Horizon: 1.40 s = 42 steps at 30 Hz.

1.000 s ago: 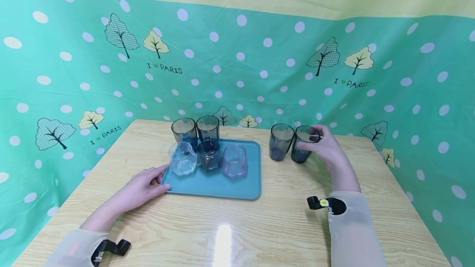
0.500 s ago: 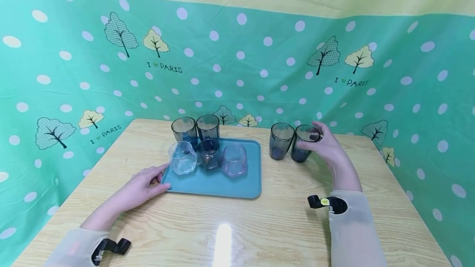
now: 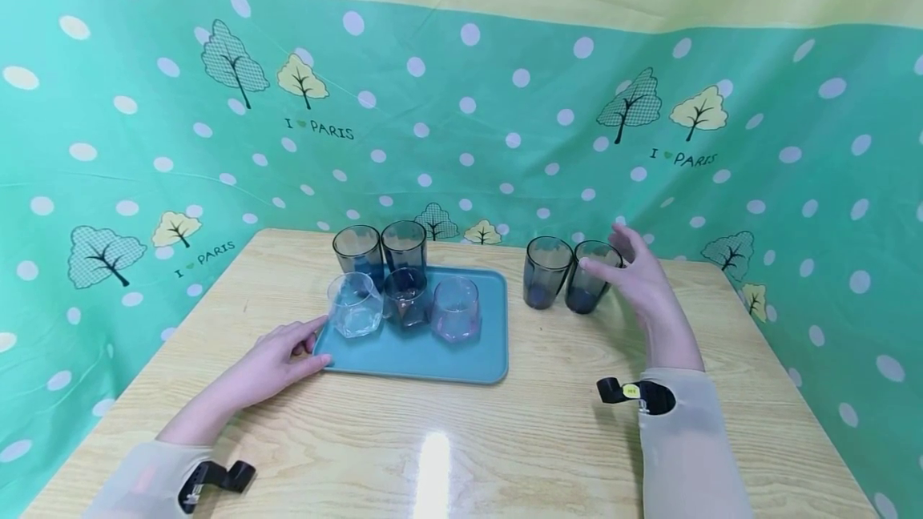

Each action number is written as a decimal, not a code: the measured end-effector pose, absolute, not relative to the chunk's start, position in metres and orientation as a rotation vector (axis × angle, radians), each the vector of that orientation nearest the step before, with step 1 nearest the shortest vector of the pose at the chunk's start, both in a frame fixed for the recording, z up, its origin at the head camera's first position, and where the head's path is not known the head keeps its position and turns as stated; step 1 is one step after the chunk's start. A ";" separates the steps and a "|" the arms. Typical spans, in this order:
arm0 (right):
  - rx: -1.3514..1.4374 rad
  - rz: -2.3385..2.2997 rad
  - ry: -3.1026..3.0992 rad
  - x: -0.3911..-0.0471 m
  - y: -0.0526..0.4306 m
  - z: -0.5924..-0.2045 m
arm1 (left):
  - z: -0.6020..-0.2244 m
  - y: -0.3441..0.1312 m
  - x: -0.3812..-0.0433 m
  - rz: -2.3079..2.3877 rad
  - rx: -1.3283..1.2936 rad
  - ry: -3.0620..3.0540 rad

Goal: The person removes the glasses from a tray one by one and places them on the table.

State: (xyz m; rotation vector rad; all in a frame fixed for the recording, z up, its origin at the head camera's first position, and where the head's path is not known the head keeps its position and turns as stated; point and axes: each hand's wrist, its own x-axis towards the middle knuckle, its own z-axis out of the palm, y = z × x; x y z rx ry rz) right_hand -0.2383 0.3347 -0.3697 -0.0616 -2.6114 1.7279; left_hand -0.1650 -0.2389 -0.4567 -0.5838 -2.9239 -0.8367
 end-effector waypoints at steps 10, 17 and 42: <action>-0.095 1.691 -2.469 -0.233 0.324 -0.356 | -0.457 -0.240 -0.166 -0.847 -0.579 -2.925; -0.029 1.645 -2.412 -0.224 0.303 -0.341 | -0.457 -0.240 -0.166 -0.860 -0.574 -2.925; 0.460 1.653 -2.457 -0.242 0.182 -0.308 | -0.457 -0.240 -0.164 -0.886 -0.555 -2.923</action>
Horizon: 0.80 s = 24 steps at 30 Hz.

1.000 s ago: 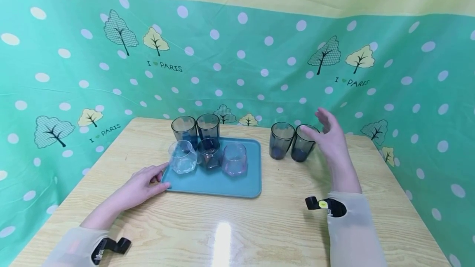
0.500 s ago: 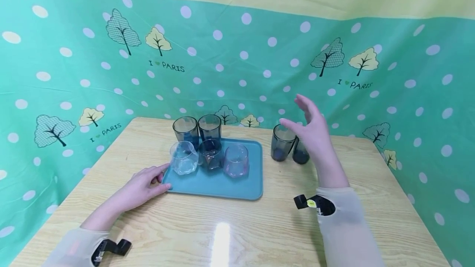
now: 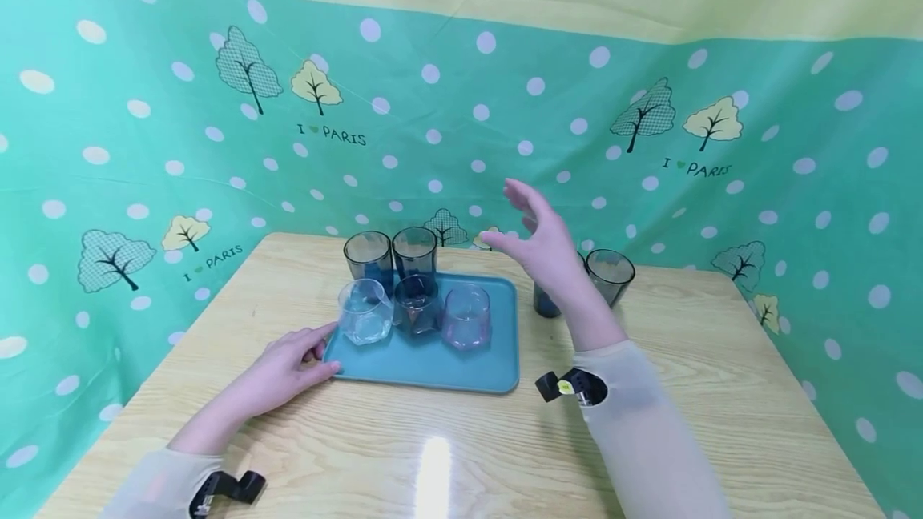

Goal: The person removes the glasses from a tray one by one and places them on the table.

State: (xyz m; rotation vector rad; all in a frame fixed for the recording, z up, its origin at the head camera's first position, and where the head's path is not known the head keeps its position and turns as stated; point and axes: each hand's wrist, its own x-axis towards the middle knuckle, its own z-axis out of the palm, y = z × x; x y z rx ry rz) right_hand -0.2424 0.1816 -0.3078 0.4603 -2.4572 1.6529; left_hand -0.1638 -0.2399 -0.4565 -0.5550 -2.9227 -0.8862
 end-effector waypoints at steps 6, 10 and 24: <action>0.568 1.672 -2.479 -0.251 0.154 -0.310 | -0.456 -0.239 -0.161 -0.888 -0.546 -2.920; 0.601 1.703 -2.488 -0.257 0.138 -0.312 | -0.456 -0.239 -0.161 -0.888 -0.555 -2.914; 0.593 1.665 -2.624 -0.277 0.099 -0.325 | -0.455 -0.238 -0.161 -0.890 -0.555 -2.919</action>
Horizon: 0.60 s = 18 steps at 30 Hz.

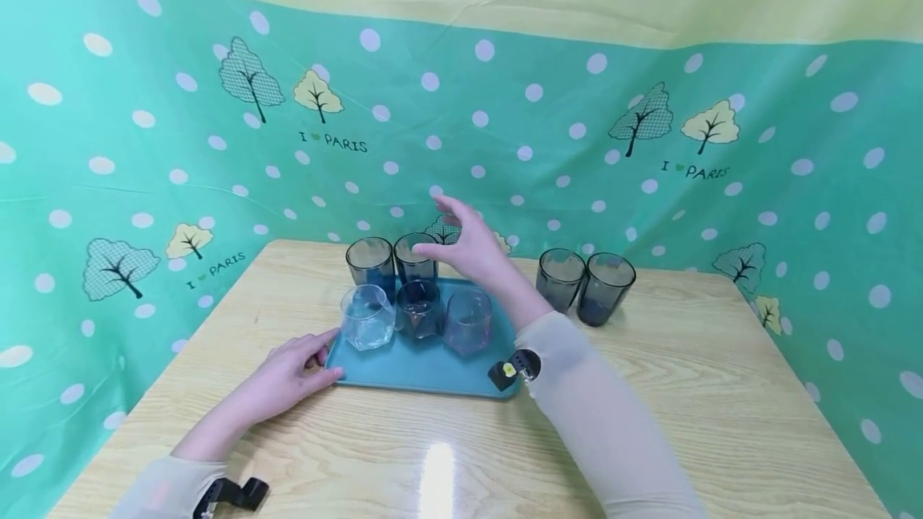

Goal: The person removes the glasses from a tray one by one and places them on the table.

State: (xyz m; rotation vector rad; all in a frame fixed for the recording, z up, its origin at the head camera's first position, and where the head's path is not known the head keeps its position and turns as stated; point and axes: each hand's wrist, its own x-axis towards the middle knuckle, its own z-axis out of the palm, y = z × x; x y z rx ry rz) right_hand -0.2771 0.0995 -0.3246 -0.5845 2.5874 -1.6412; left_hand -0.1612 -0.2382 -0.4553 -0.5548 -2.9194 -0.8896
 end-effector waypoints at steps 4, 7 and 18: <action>-0.567 -1.630 2.570 -0.280 0.093 -0.329 | -0.455 -0.238 -0.161 -0.887 -0.560 -2.919; -0.546 -1.607 2.568 -0.281 0.090 -0.332 | -0.456 -0.237 -0.161 -0.882 -0.558 -2.923; -0.541 -1.499 2.595 -0.292 0.075 -0.349 | -0.455 -0.237 -0.160 -0.878 -0.540 -2.934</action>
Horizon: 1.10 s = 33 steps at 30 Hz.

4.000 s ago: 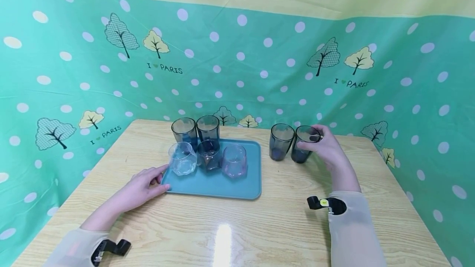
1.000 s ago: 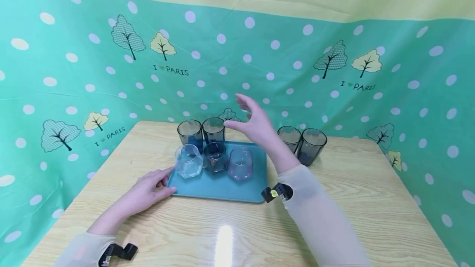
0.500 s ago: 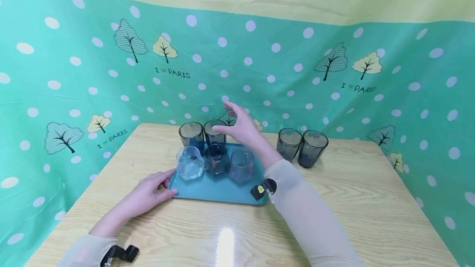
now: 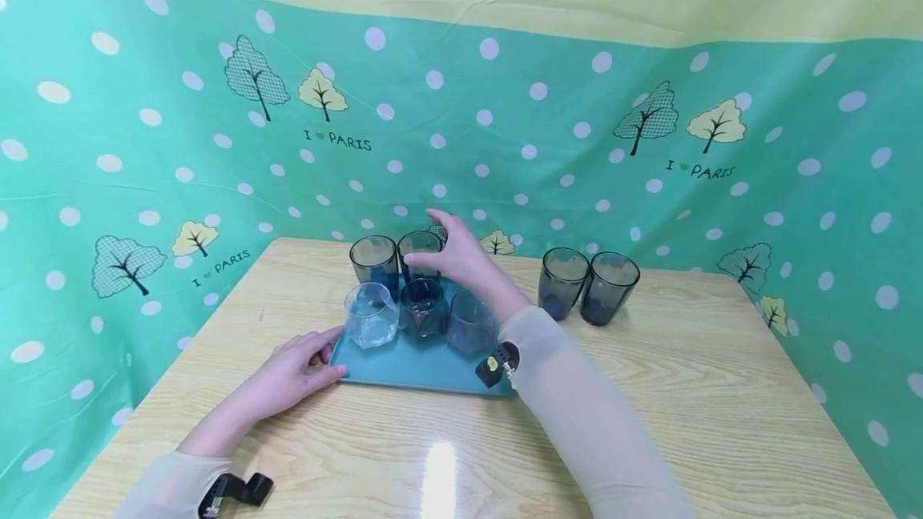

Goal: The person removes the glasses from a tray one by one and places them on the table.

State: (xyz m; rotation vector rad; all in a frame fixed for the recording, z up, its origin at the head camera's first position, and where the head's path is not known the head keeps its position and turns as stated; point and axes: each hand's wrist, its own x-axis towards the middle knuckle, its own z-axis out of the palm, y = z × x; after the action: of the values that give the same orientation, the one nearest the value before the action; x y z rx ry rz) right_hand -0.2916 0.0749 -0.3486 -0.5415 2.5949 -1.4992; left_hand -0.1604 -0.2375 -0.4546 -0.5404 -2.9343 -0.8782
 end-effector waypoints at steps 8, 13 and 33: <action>-0.535 -1.416 2.611 -0.297 0.070 -0.357 | -0.456 -0.238 -0.162 -0.863 -0.550 -2.927; -0.524 -1.424 2.583 -0.297 0.069 -0.357 | -0.457 -0.239 -0.163 -0.862 -0.545 -2.932; -0.470 -1.394 2.592 -0.300 0.064 -0.365 | -0.456 -0.238 -0.161 -0.890 -0.533 -2.939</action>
State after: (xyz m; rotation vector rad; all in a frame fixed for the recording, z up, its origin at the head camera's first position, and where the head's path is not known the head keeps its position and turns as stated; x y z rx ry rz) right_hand -0.2995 0.0640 -0.3654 -0.4700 2.5922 -1.3942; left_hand -0.1606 -0.2378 -0.4557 -0.5333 -2.9390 -0.8904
